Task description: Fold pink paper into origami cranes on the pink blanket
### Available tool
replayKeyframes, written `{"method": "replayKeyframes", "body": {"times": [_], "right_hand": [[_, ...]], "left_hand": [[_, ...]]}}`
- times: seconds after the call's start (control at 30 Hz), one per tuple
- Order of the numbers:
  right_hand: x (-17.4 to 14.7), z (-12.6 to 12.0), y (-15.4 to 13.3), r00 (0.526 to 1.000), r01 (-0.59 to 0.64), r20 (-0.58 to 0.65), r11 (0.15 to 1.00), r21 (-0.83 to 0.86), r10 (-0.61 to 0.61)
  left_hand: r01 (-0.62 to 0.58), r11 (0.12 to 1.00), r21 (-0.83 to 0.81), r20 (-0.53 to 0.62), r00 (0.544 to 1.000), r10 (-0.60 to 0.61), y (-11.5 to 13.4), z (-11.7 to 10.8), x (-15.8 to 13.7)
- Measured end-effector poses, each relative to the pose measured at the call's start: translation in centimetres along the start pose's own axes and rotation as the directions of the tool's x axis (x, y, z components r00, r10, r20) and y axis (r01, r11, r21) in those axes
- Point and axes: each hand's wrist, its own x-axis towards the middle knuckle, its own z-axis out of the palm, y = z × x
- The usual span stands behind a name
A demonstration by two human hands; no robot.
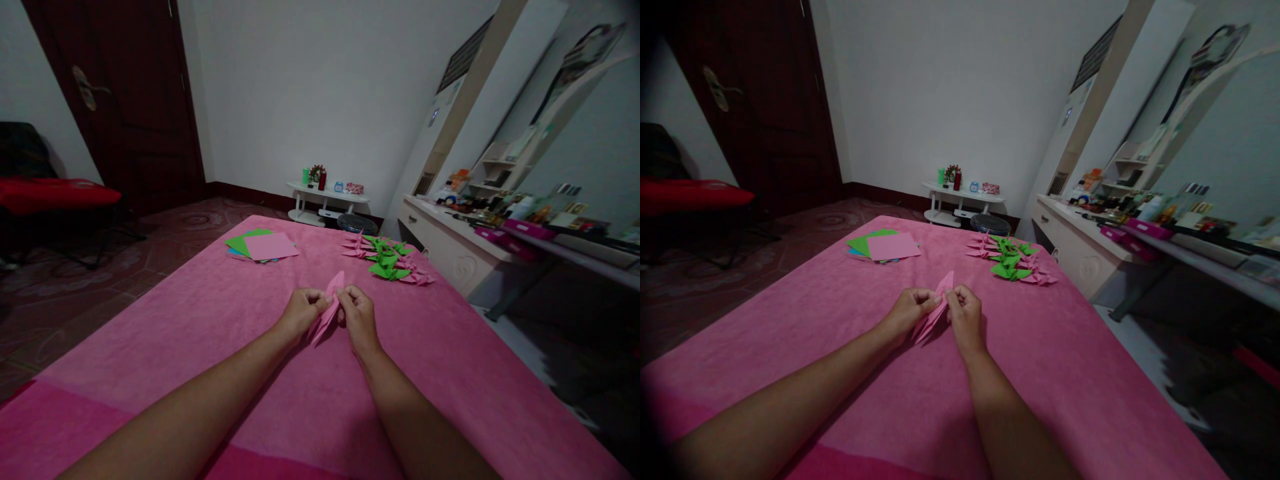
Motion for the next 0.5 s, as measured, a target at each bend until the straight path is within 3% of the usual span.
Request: {"method": "replayKeyframes", "body": {"times": [0.27,0.5], "right_hand": [[0.07,-0.18,0.23,0.994,-0.006,-0.107,1.000,0.016,0.008],[0.15,-0.10,0.39,0.997,-0.069,0.051,0.991,0.119,0.063]], "left_hand": [[-0.046,0.998,0.048,0.040,0.998,0.044,0.61,0.56,-0.22],[-0.187,0.946,0.263,-0.012,0.980,0.197,0.11,0.29,0.04]]}}
